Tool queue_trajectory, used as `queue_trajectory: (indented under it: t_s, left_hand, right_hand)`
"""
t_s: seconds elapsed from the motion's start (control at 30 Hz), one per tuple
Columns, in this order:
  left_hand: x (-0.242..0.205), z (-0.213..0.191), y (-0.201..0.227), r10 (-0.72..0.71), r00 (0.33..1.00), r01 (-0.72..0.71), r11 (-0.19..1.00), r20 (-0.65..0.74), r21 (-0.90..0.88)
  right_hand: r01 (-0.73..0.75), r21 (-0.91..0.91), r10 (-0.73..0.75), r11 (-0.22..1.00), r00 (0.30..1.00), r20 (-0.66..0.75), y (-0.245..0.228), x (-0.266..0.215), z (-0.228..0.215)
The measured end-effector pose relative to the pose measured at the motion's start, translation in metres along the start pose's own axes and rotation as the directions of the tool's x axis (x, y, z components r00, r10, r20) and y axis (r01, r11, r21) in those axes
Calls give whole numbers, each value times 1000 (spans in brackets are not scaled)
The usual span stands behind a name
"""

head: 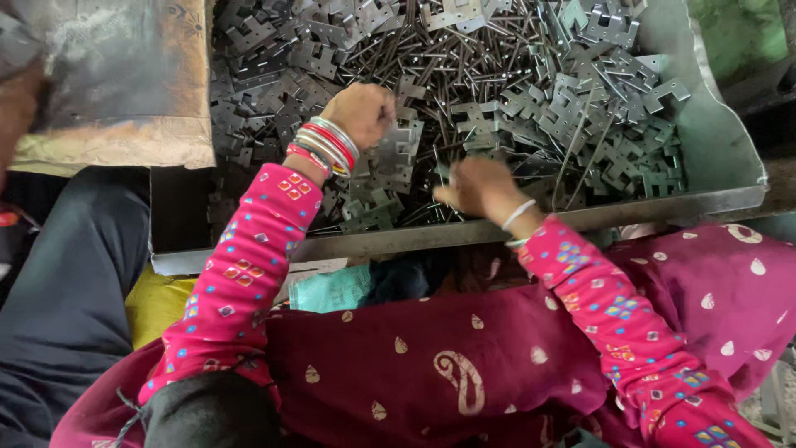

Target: The person sits on the floor and repeatedly picks up small metal brackets and pins from a large bin, inserts the pins into the brackets, and places the assembled units back into the bin. The task continues throughout the clip with no visible change in the overall pile.

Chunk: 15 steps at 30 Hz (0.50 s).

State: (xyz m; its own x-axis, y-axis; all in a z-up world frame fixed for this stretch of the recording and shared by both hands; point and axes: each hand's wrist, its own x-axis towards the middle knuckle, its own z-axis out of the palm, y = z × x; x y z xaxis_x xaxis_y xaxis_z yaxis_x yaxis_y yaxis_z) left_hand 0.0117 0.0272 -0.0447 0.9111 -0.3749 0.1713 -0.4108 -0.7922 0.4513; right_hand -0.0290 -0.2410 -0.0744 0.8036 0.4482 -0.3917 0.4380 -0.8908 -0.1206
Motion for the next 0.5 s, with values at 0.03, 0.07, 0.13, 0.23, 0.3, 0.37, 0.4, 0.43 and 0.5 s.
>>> queue_trajectory:
  t_s: [0.03, 0.07, 0.13, 0.23, 0.3, 0.37, 0.4, 0.43, 0.5]
  left_hand:
    - [-2, 2, 1, 7, 998, -7, 1000, -62, 2]
    - [-3, 6, 5, 17, 992, -17, 1000, -124, 3]
    - [-3, 12, 13, 111, 981, -89, 986, -161, 138]
    - [3, 9, 16, 78, 994, -67, 986, -71, 151]
    - [10, -4, 13, 131, 989, -131, 991, -69, 2]
    - [10, -26, 5, 281, 938, -325, 917, -204, -230]
    - [11, -38, 2, 196, 967, -248, 867, -161, -433]
    - [12, -49, 1, 120, 988, -156, 775, -100, -613]
    - [10, -66, 3, -34, 999, -11, 561, -36, -828]
  right_hand:
    - [57, -2, -57, 998, 994, -92, -3, -1, 9]
    - [110, -11, -110, 994, 977, -183, -6, 0, 16]
    - [136, -8, -134, 991, 965, -226, -4, 3, 19]
    - [72, 79, -57, 994, 983, -174, 11, 0, 3]
    - [132, 282, -54, 950, 961, -270, 27, -12, -18]
    - [263, 504, -35, 823, 908, -417, 43, -25, -40]
    - [330, 573, 4, 750, 864, -504, 51, -32, -50]
    - [378, 777, 114, 503, 862, -494, 56, -38, -58]
    - [428, 903, 264, 15, 870, -417, 63, -44, -69]
